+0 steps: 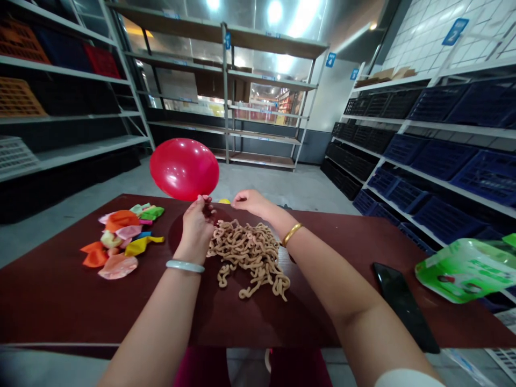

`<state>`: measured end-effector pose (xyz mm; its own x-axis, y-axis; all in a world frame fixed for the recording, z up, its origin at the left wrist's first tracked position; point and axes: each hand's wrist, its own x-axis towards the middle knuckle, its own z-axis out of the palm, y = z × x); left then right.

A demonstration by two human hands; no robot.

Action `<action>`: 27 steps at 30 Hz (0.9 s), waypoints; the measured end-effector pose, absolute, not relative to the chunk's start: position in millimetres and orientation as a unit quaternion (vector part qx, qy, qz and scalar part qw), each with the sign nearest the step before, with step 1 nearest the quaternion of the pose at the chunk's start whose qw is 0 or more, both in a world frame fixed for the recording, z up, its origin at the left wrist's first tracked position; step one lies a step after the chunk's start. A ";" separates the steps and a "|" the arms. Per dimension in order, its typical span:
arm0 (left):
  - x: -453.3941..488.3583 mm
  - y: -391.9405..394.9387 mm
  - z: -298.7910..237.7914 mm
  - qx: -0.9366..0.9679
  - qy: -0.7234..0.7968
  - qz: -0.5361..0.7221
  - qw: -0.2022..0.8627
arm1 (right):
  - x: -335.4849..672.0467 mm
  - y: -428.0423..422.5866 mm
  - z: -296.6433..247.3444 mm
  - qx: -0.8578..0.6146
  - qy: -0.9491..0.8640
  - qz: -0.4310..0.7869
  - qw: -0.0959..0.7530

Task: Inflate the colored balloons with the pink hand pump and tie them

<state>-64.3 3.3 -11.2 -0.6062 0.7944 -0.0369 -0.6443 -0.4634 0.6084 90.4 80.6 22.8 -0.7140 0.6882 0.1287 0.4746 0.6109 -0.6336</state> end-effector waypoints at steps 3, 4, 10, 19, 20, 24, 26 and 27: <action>-65.6 1.1 -9.1 0.113 0.306 0.845 0.424 | 100.1 77.1 34.3 -0.300 -0.851 0.379 0.205; -65.9 0.7 -8.6 0.105 0.311 0.846 0.421 | 101.1 76.2 34.8 -0.306 -0.858 0.367 0.187; -65.7 0.0 -7.6 0.105 0.308 0.852 0.410 | 87.0 70.7 7.3 -0.367 -0.897 0.235 0.075; -65.8 0.3 -10.1 0.114 0.310 0.851 0.407 | 74.6 62.5 3.8 -0.400 -0.879 0.237 0.101; -65.9 0.4 -10.1 0.112 0.310 0.852 0.407 | 79.1 62.9 11.3 -0.401 -0.876 0.244 0.114; -65.5 0.4 -8.8 0.107 0.306 0.855 0.406 | 100.4 63.3 44.9 -0.378 -0.847 0.318 0.197; -65.3 0.0 -8.2 0.107 0.302 0.854 0.409 | 107.2 61.8 58.0 -0.322 -0.785 0.455 0.270; -65.1 -0.4 -8.1 0.108 0.300 0.854 0.411 | 108.9 60.7 62.6 -0.287 -0.737 0.534 0.299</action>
<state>-65.1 -0.4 -8.1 -0.6388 0.7669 -0.0622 -0.6369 -0.4818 0.6019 108.9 60.7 62.6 -0.6570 0.7419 0.1338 0.1038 0.2648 -0.9587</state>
